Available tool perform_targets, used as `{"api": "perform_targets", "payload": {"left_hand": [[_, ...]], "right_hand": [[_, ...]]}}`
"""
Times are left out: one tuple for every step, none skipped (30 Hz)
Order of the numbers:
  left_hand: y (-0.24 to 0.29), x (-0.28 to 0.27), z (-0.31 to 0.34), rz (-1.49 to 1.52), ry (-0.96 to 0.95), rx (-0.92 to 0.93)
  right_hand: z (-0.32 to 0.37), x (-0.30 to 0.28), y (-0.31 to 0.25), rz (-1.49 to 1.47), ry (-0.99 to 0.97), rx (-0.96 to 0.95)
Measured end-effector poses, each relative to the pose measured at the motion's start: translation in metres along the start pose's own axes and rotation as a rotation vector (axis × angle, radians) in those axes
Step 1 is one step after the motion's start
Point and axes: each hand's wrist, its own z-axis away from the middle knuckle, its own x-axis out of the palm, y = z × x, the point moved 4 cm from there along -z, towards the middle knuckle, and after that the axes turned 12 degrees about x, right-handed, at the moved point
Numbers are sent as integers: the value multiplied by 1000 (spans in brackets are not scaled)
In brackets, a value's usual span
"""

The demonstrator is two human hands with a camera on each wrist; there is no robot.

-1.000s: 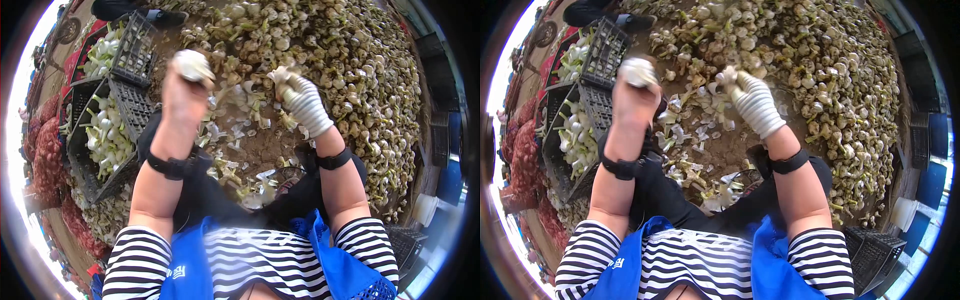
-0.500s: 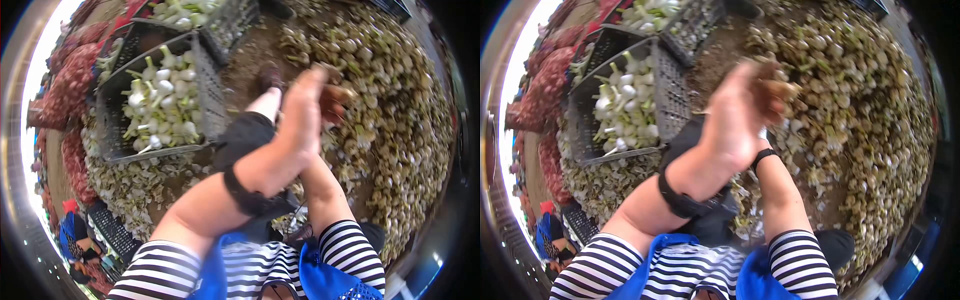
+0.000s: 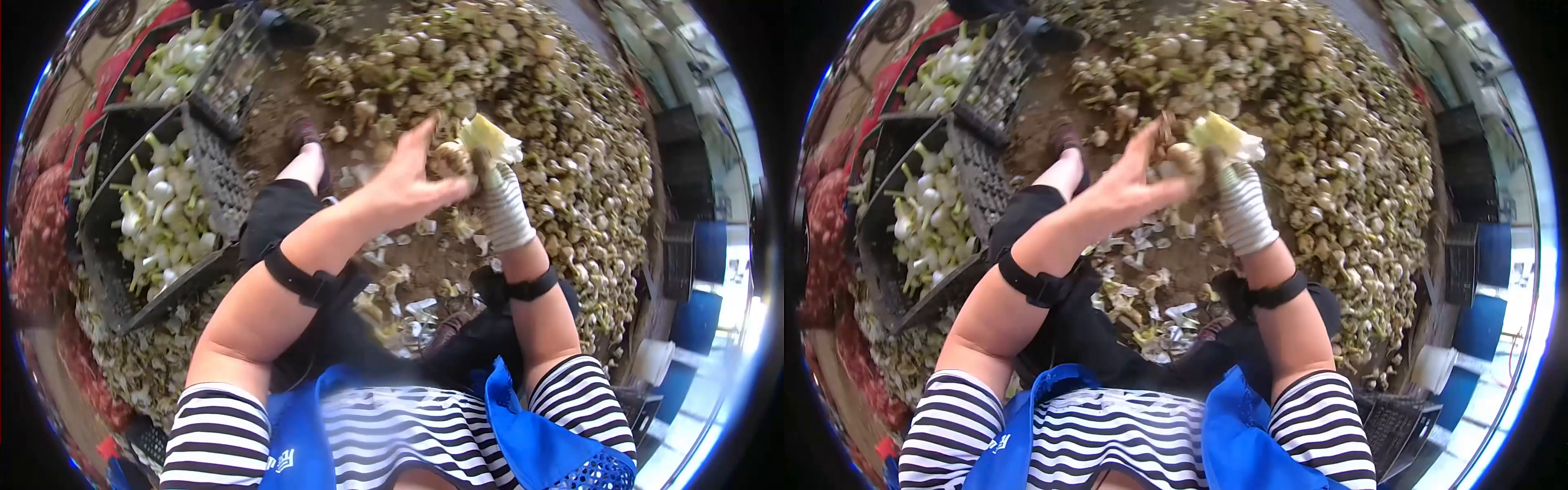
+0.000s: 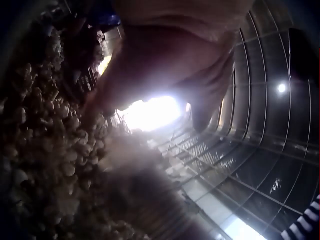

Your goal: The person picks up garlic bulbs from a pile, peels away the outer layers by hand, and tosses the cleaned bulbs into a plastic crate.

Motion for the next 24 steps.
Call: {"api": "perform_targets", "payload": {"left_hand": [[5, 18, 7, 496, -75, -178], [29, 23, 7, 613, -127, -290], [31, 27, 9, 618, -81, -281], [30, 30, 10, 623, -37, -277], [24, 33, 8, 704, 45, -286], [14, 34, 8, 790, 85, -353], [9, 36, 8, 815, 110, -384], [4, 37, 7, 836, 140, -406], [1, 40, 5, 757, 104, -370], [9, 44, 4, 733, 80, -416], [7, 50, 3, 676, 66, -400], [4, 57, 3, 622, 49, -388], [12, 64, 1, 709, 63, -388], [20, 68, -1, 793, 77, -386], [12, 67, 1, 838, 121, -396], [9, 68, 3, 831, 118, -402], [7, 66, 5, 846, 144, -428], [6, 63, 5, 861, 168, -451], [5, 59, 2, 860, 185, -437], [6, 55, 0, 856, 184, -437], [8, 51, -1, 901, 193, -481], [8, 50, 0, 949, 205, -526], [6, 49, 2, 872, 185, -531], [6, 52, 4, 875, 191, -535]], "right_hand": [[26, 10, -18, 100, 82, -218], [48, 16, -28, 199, 163, -429], [52, -4, -29, 611, 184, -379], [55, -3, -39, 948, 328, -734], [43, -18, -32, 1328, 487, -553], [31, -39, -24, 1695, 631, -327], [22, -63, -20, 1608, 591, -161], [39, -64, -24, 1806, 1138, -770], [46, -59, -36, 1652, 1096, -877], [55, -47, -49, 1501, 1045, -972], [60, -36, -52, 1232, 833, -1000], [61, -25, -48, 960, 629, -1002], [55, -13, -35, 911, 522, -1072], [50, -6, -23, 856, 416, -1143], [45, -9, -16, 761, 376, -1006], [40, -10, -12, 665, 327, -876], [40, -12, -17, 833, 486, -990], [41, -15, -22, 1002, 654, -1100], [40, -20, -28, 953, 537, -920], [43, -28, -37, 1041, 687, -1016], [49, -32, -42, 808, 508, -816], [54, -32, -42, 579, 329, -611], [59, -24, -52, 882, 402, -1155], [59, -19, -42, 1022, 412, -1130]]}}
